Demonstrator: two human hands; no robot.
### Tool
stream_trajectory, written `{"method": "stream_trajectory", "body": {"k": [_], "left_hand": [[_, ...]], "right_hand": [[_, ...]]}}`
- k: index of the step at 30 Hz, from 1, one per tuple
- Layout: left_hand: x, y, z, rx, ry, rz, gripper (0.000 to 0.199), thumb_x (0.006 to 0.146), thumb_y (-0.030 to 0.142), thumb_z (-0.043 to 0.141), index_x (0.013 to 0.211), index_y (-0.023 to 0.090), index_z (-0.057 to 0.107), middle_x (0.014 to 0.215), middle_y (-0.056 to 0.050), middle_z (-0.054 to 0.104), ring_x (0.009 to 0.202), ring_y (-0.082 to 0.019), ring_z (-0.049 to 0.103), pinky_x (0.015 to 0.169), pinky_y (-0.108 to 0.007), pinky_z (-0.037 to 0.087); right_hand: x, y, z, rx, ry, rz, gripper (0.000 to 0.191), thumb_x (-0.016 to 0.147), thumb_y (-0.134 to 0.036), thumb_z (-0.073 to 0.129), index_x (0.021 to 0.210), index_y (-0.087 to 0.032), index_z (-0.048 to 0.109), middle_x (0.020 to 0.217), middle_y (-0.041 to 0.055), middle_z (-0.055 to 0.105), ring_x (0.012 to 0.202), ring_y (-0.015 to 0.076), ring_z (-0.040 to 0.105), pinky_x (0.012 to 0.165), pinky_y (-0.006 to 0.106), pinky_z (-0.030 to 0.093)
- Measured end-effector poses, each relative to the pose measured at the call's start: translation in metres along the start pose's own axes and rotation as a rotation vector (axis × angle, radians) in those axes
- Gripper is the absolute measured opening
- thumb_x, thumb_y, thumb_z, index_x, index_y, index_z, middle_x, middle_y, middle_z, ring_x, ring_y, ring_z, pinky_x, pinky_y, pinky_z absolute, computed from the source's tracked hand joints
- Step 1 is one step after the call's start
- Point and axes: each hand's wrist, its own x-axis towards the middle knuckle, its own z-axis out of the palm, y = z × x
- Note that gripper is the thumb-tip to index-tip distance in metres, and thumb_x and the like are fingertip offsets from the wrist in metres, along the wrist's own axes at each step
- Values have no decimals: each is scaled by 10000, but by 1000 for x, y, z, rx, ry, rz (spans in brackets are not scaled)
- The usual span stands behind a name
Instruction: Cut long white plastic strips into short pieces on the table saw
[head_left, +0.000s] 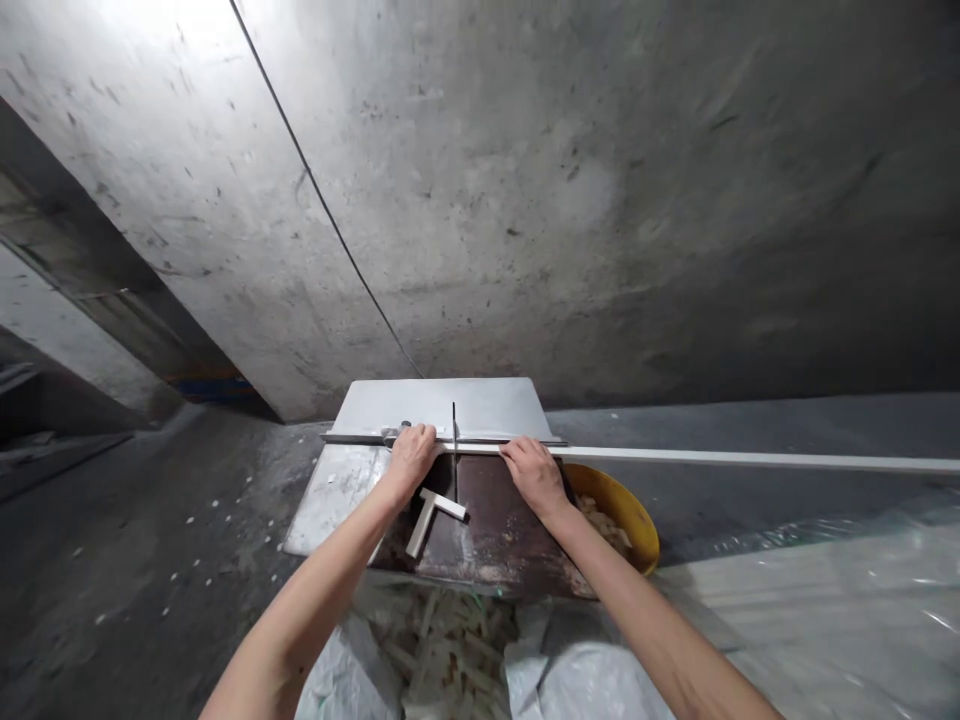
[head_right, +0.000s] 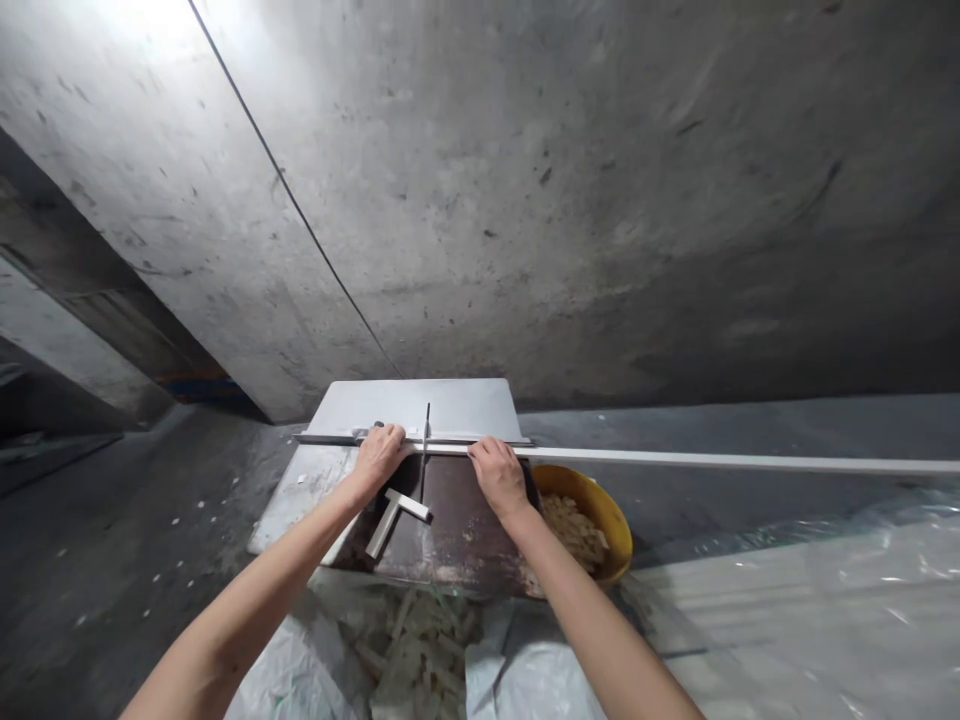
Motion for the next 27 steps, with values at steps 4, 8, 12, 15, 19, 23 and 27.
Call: {"method": "stream_trajectory", "body": {"k": [4, 8, 12, 15, 19, 23, 27], "left_hand": [[-19, 4, -1, -8, 11, 37, 119, 941, 249, 521, 900, 177, 606, 916, -84, 624, 907, -236, 587, 854, -351, 434], [-49, 7, -4, -42, 12, 96, 116, 932, 211, 519, 911, 171, 626, 1012, -93, 632, 1001, -231, 576, 931, -371, 425], [-77, 14, -11, -121, -8, 240, 84, 913, 238, 568, 862, 220, 631, 1135, -22, 636, 1113, -201, 554, 1115, -432, 271], [-90, 15, -15, -198, -6, 274, 133, 956, 241, 492, 925, 248, 622, 941, 21, 676, 929, -154, 610, 1066, -383, 335], [-92, 3, -19, -162, 55, 170, 156, 936, 225, 499, 1064, 212, 588, 1139, -67, 641, 1089, -229, 556, 1001, -414, 377], [-88, -5, -20, -93, 62, 157, 250, 909, 202, 538, 1158, 230, 541, 1210, -70, 612, 1239, -263, 456, 1104, -547, 207], [-90, 2, -20, -50, 34, 241, 139, 943, 183, 473, 988, 242, 590, 964, -28, 653, 1080, -227, 541, 1120, -564, 137]], "right_hand": [[-15, -6, -10, 11, -3, 4, 152, 937, -153, 523, 899, -204, 661, 865, 40, 608, 847, 202, 530, 801, 307, 388], [-38, -3, -24, 23, 9, 7, 170, 918, -141, 533, 962, -225, 674, 954, 51, 626, 902, 213, 533, 821, 323, 402], [-43, 0, -30, 34, 30, -52, 184, 913, -128, 522, 974, -213, 673, 960, 53, 648, 923, 219, 533, 847, 340, 409], [-32, -14, -24, 41, 7, -112, 187, 903, -103, 528, 941, -209, 677, 904, 50, 642, 901, 214, 526, 846, 336, 400], [-11, -48, -3, 53, -19, -163, 174, 895, -101, 553, 884, -213, 685, 818, 39, 615, 862, 207, 513, 822, 320, 391], [-1, -68, 9, 62, -16, -172, 174, 902, -106, 549, 860, -206, 685, 789, 39, 602, 841, 205, 498, 819, 308, 381], [-1, -69, 8, 65, -21, -179, 181, 904, -105, 544, 871, -212, 687, 788, 35, 602, 841, 204, 493, 819, 306, 376]]}}
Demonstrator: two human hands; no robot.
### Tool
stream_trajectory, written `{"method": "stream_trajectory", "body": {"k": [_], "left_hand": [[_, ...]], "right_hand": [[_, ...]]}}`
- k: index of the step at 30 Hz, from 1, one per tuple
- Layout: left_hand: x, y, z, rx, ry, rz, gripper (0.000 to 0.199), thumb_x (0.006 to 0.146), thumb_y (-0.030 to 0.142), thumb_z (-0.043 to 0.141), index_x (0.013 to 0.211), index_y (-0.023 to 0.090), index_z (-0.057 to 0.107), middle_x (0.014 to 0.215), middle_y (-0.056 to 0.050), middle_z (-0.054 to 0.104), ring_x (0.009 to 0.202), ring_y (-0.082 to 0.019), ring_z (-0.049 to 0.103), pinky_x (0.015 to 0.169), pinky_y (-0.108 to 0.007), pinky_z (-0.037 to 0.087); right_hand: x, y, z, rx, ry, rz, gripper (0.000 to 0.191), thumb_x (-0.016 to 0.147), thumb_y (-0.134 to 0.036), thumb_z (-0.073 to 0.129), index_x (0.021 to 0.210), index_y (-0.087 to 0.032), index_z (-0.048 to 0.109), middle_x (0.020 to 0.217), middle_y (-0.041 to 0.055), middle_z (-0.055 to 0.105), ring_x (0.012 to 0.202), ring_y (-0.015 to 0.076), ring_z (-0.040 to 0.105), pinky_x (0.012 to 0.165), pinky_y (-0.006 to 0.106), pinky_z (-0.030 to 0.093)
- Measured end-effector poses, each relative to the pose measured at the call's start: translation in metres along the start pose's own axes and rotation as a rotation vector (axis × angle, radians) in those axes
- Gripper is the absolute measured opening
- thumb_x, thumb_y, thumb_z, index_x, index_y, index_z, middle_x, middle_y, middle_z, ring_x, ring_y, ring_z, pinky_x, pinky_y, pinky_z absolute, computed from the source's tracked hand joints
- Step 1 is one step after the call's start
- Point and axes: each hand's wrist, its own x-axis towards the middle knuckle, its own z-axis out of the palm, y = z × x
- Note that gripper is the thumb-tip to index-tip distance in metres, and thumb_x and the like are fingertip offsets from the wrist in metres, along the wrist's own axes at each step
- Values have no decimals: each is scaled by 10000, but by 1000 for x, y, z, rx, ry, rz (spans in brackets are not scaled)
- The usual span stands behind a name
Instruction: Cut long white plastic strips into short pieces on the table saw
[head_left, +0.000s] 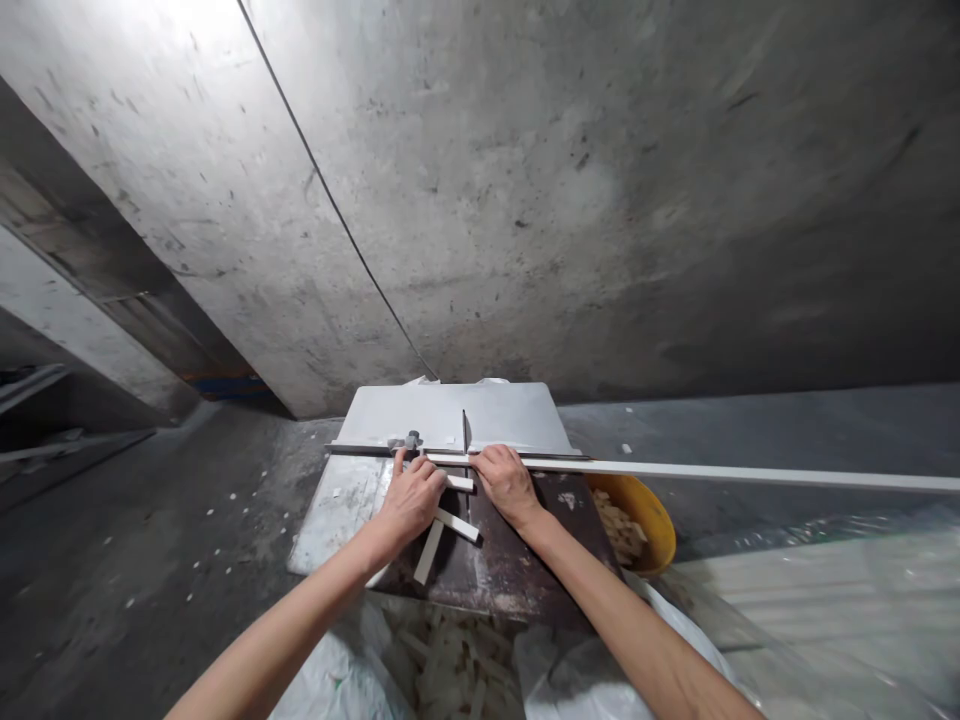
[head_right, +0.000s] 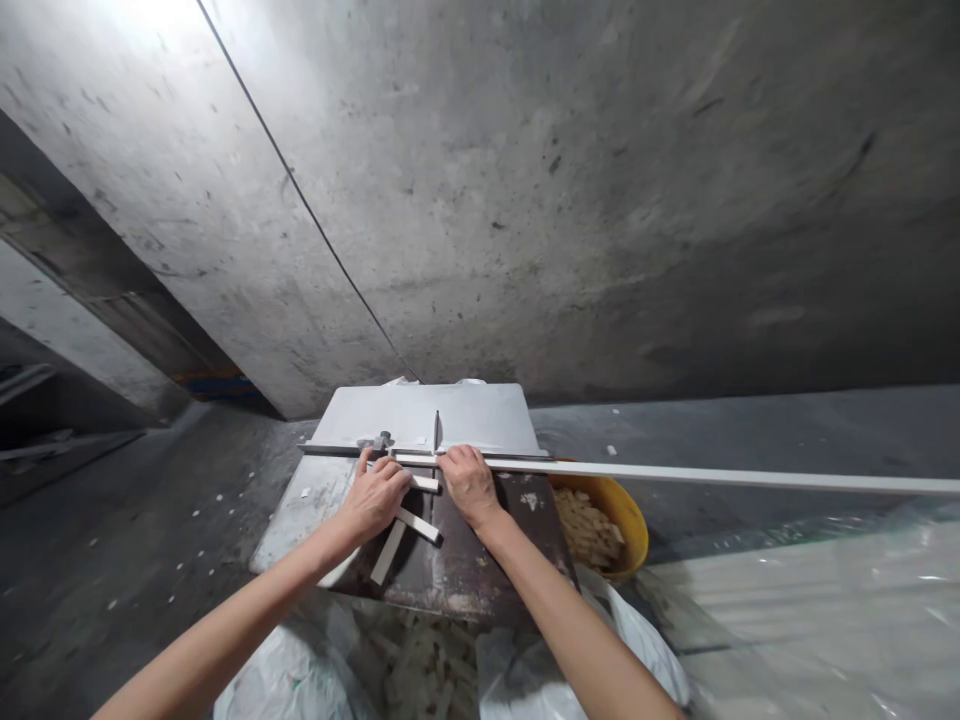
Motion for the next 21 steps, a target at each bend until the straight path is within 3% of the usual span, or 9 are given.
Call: {"method": "stream_trajectory", "body": {"k": [3, 7, 11, 14, 18, 21], "left_hand": [[-2, 0, -1, -1, 27, -12, 161, 948, 165, 452, 953, 248, 590, 890, -11, 633, 965, -196, 567, 1107, -500, 205], [8, -15, -3, 26, 102, -202, 77, 923, 193, 498, 972, 222, 550, 972, -42, 623, 958, -214, 557, 937, -385, 381], [31, -21, 1, 40, 65, -188, 219, 857, 256, 623, 1040, 217, 509, 1009, -42, 626, 985, -227, 565, 922, -372, 389], [46, -14, 9, 59, 22, -178, 240, 829, 282, 677, 975, 208, 502, 907, -32, 633, 901, -227, 588, 905, -362, 399], [52, -11, 17, 85, 3, -226, 178, 879, 311, 633, 918, 215, 487, 872, -43, 623, 879, -238, 584, 824, -342, 420], [56, -17, 20, 85, -8, -232, 199, 883, 338, 634, 936, 214, 487, 887, -45, 619, 894, -237, 576, 810, -329, 421]], "right_hand": [[-1, 2, -1, 1, -6, -1, 179, 904, -109, 540, 882, -212, 685, 793, 38, 608, 848, 205, 491, 819, 306, 374], [-2, 1, 2, 3, -5, 15, 186, 897, -99, 542, 874, -212, 687, 794, 41, 612, 841, 205, 488, 815, 304, 377], [-1, -5, 5, 0, 2, 47, 188, 896, -96, 543, 861, -210, 687, 801, 44, 618, 846, 210, 493, 819, 311, 373], [-2, -5, 1, 0, 3, 57, 182, 907, -111, 543, 879, -218, 688, 811, 37, 632, 855, 206, 510, 830, 322, 361], [-15, 16, -16, 6, 2, 65, 183, 936, -149, 540, 1049, -225, 663, 930, 34, 674, 892, 192, 550, 862, 342, 345], [-25, 41, -26, -31, 6, 122, 157, 954, -197, 539, 1066, -219, 647, 960, 39, 679, 901, 195, 568, 873, 346, 344]]}}
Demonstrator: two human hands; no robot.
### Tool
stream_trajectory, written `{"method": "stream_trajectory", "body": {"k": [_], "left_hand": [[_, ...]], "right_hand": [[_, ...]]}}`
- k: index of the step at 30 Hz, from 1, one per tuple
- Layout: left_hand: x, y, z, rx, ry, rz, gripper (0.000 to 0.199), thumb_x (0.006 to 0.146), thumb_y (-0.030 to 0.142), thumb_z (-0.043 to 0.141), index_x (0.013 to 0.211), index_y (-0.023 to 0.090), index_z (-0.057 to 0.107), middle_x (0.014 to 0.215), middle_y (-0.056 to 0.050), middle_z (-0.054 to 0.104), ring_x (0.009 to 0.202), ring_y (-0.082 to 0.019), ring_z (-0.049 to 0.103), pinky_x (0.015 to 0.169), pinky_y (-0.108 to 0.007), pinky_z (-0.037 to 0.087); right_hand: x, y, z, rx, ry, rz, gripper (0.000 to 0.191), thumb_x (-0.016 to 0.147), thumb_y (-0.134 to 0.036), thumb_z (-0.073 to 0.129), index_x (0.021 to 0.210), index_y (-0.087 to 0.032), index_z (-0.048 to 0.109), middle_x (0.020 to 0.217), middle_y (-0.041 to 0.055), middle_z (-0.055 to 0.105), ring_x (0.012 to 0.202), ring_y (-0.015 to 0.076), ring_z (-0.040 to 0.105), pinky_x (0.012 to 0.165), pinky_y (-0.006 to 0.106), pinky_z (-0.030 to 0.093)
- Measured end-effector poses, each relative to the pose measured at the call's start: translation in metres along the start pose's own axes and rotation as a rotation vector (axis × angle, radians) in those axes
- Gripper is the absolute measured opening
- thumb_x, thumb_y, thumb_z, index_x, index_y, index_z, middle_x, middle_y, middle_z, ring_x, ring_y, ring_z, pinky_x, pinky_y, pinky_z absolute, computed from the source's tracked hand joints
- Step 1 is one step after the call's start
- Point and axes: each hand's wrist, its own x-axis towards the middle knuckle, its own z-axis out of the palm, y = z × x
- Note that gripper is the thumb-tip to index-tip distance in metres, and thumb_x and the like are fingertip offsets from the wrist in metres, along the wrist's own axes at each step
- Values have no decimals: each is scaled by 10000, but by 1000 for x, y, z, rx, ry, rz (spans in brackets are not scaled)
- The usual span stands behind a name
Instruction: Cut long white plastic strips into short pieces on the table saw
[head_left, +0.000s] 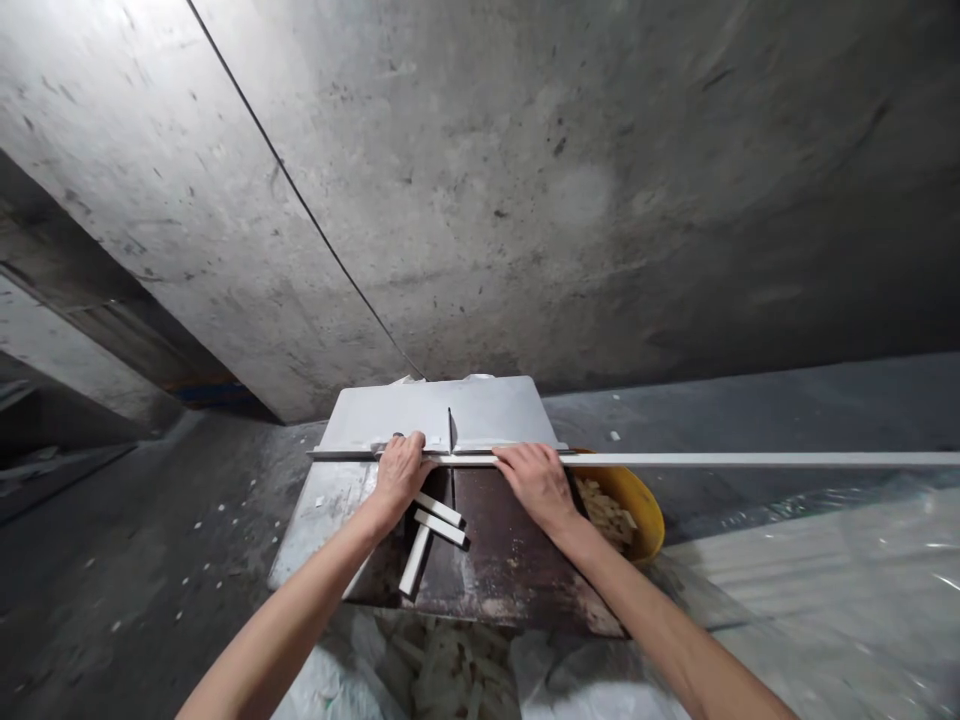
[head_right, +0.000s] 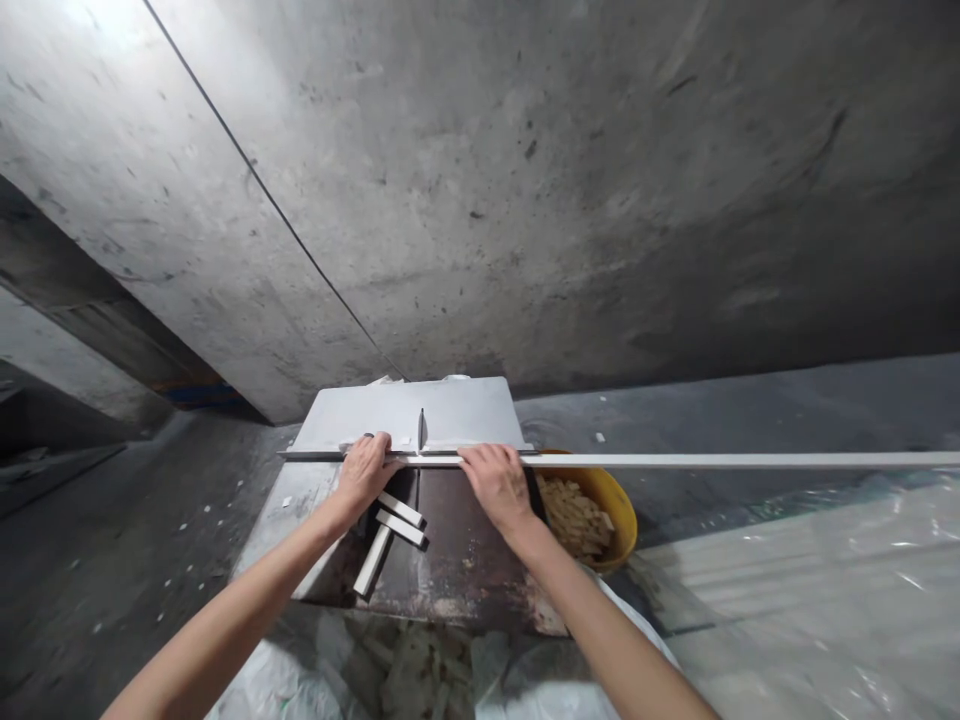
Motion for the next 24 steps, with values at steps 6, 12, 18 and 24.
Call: {"method": "stream_trajectory", "body": {"k": [6, 12, 18, 24], "left_hand": [[25, -3, 2, -11, 19, -28, 211, 888, 324, 631, 986, 183, 509, 897, -61, 609, 891, -232, 570, 795, -323, 427], [12, 1, -3, -32, 12, 58, 91, 921, 283, 576, 895, 196, 582, 921, -59, 614, 930, -224, 558, 835, -321, 439], [-24, 6, -7, -74, -21, 155, 106, 932, 212, 520, 912, 203, 623, 1101, -74, 622, 1068, -230, 544, 964, -368, 419], [-46, -2, -33, -252, -199, 368, 377, 869, 51, 400, 1171, 232, 537, 1184, -40, 644, 1108, -183, 573, 1082, -398, 332]], "right_hand": [[15, 18, 9, -93, 22, 20, 192, 958, -170, 502, 1105, -164, 624, 925, 79, 655, 876, 215, 550, 845, 330, 357], [8, 9, 1, -130, 17, -5, 155, 956, -198, 516, 882, -192, 652, 797, 49, 599, 794, 207, 506, 820, 322, 343], [-19, 10, -18, -85, -11, -23, 138, 926, -138, 545, 963, -208, 658, 842, 32, 609, 837, 203, 522, 869, 338, 340], [-23, 17, -21, -6, -13, -29, 183, 923, -97, 520, 1003, -209, 640, 997, 34, 661, 925, 193, 560, 880, 337, 342]]}}
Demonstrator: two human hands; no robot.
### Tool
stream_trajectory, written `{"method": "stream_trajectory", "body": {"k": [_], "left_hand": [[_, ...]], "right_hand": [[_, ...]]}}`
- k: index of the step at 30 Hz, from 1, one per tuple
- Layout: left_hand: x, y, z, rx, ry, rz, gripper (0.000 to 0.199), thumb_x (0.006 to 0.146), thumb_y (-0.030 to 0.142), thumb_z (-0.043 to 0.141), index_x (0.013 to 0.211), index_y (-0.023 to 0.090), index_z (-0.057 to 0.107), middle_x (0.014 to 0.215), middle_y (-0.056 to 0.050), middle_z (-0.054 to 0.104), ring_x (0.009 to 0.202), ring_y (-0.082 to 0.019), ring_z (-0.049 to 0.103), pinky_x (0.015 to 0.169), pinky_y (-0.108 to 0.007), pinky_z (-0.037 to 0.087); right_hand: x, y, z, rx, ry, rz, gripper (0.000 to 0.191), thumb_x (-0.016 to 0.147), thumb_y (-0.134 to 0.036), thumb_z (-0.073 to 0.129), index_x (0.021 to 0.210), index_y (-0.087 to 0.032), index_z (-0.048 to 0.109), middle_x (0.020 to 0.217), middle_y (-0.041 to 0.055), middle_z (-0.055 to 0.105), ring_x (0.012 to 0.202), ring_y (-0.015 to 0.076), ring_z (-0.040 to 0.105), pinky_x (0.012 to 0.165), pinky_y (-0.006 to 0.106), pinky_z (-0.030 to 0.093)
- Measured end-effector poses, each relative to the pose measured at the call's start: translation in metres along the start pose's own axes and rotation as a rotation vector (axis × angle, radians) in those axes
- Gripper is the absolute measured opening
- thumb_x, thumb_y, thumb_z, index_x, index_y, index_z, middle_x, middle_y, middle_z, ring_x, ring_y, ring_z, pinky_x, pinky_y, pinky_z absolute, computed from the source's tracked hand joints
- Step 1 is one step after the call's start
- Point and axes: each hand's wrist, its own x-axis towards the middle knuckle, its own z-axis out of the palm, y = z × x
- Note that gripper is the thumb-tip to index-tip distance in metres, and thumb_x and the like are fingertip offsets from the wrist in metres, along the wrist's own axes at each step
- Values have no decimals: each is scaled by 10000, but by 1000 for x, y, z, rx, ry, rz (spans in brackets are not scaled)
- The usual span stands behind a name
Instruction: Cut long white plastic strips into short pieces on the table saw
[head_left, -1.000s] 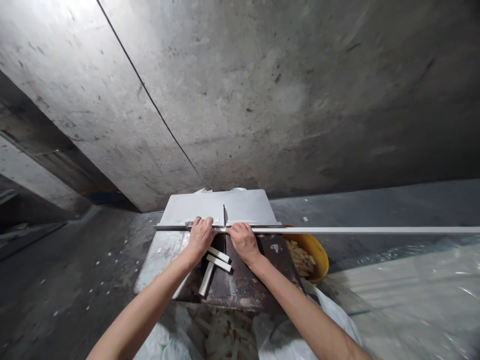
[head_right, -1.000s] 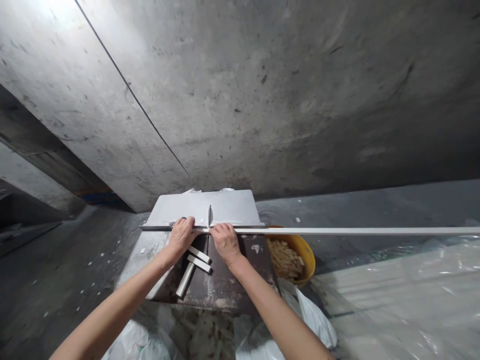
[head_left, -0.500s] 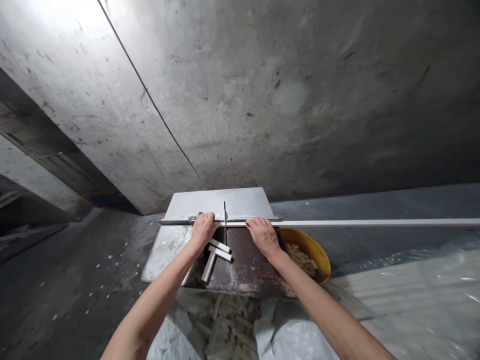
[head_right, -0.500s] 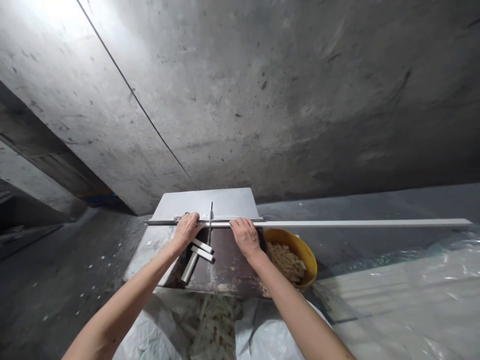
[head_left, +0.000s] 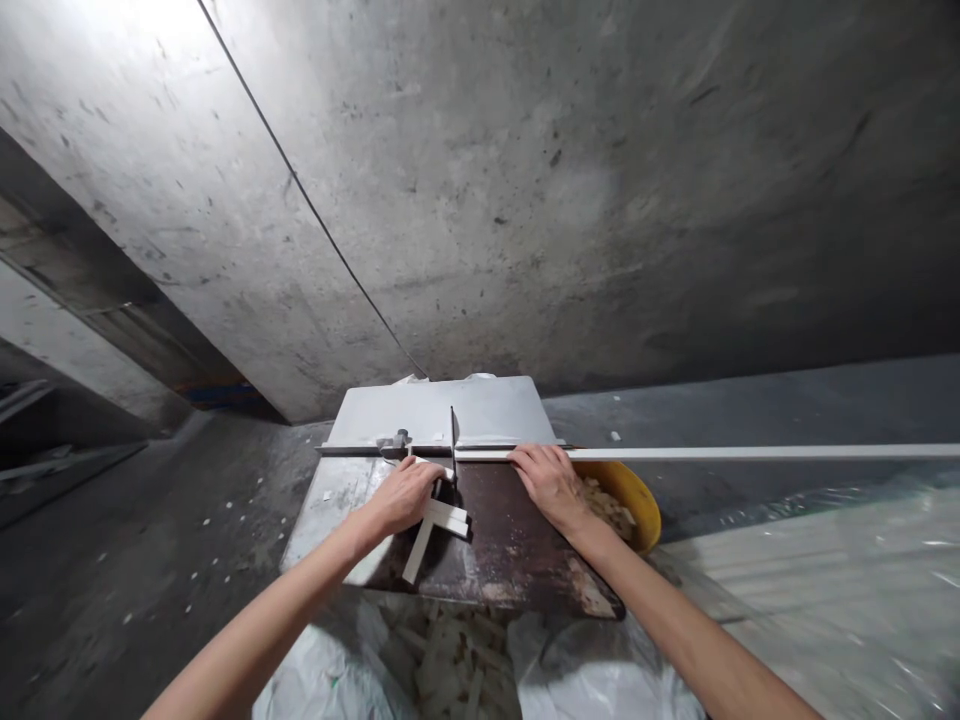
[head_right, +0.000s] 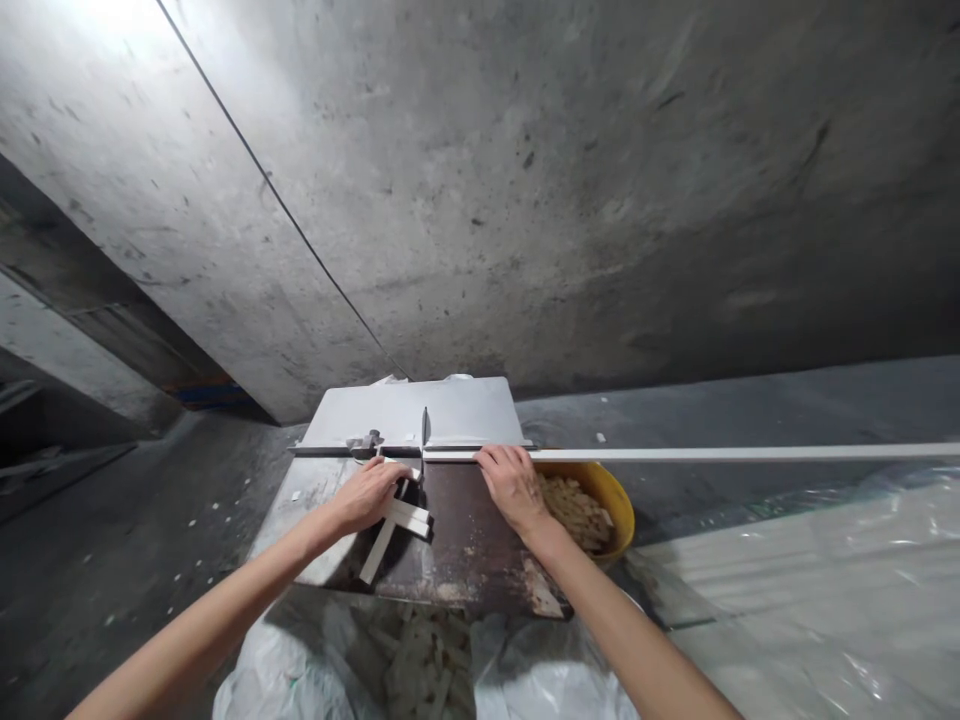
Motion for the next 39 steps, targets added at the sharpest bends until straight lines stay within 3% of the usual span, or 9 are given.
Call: {"method": "stream_trajectory", "body": {"k": [3, 7, 14, 18, 22, 25, 30, 35, 39], "left_hand": [[-18, -3, -21, -9, -118, 96, 620, 738, 106, 537, 1337, 215, 422, 1303, -82, 573, 1189, -226, 531, 1072, -378, 350], [-37, -9, -31, 166, -277, 156, 943, 606, 287, 730, 1444, 212, 304, 1534, -161, 280, 1396, -387, 269, 1130, -556, 201], [-24, 6, -8, 206, -162, 334, 346, 795, 407, 697, 1065, 230, 572, 1550, -87, 282, 1427, -297, 247, 1164, -467, 161], [-9, 7, 0, 179, -118, 150, 383, 715, 356, 716, 1006, 173, 547, 1531, -180, 271, 1418, -371, 233, 1130, -498, 222], [0, 8, 2, 105, -61, -3, 450, 698, 381, 681, 1057, 176, 501, 1211, -147, 571, 1221, -333, 478, 1122, -534, 208], [-4, 26, 8, 47, -15, 12, 400, 764, 385, 638, 1077, 191, 485, 1060, -85, 607, 1054, -262, 561, 1130, -508, 199], [-21, 57, 24, -9, 82, 67, 511, 783, 550, 664, 1124, 214, 488, 1173, -84, 581, 1111, -273, 524, 1123, -534, 207], [-26, 17, 16, 60, 290, -169, 261, 885, 307, 604, 1104, 205, 504, 1235, -99, 557, 1149, -259, 508, 998, -420, 394], [-10, -20, 7, 138, 286, -227, 370, 849, 243, 642, 1173, 208, 465, 1278, -98, 545, 1207, -263, 487, 1033, -417, 374]], "right_hand": [[2, -2, 3, -8, 19, 13, 189, 940, -121, 498, 1051, -196, 631, 992, 49, 668, 925, 196, 566, 875, 341, 341], [3, -3, 4, -15, 23, 12, 180, 943, -133, 504, 1043, -196, 639, 974, 50, 662, 914, 199, 561, 875, 346, 339], [3, -4, 5, -21, 43, 34, 138, 942, -152, 530, 971, -208, 653, 952, 42, 649, 906, 194, 558, 878, 341, 344], [2, -4, 4, -16, 25, 34, 146, 945, -152, 526, 963, -221, 653, 969, 35, 650, 923, 192, 559, 870, 339, 345], [2, -2, 2, -2, 31, 29, 157, 946, -138, 515, 966, -215, 651, 968, 36, 651, 918, 187, 558, 863, 331, 349], [3, -3, 3, -9, 28, 12, 158, 943, -126, 511, 955, -203, 649, 930, 39, 646, 899, 189, 547, 858, 324, 351], [21, -23, 22, -15, -18, -69, 140, 927, -129, 539, 871, -184, 655, 823, 46, 609, 844, 201, 515, 817, 308, 362], [42, -47, 42, -12, -59, -144, 214, 925, -85, 498, 809, -188, 646, 808, 54, 597, 820, 205, 495, 777, 304, 360], [46, -52, 43, -6, -71, -147, 238, 919, -68, 490, 804, -192, 656, 800, 51, 594, 816, 205, 497, 773, 308, 367]]}}
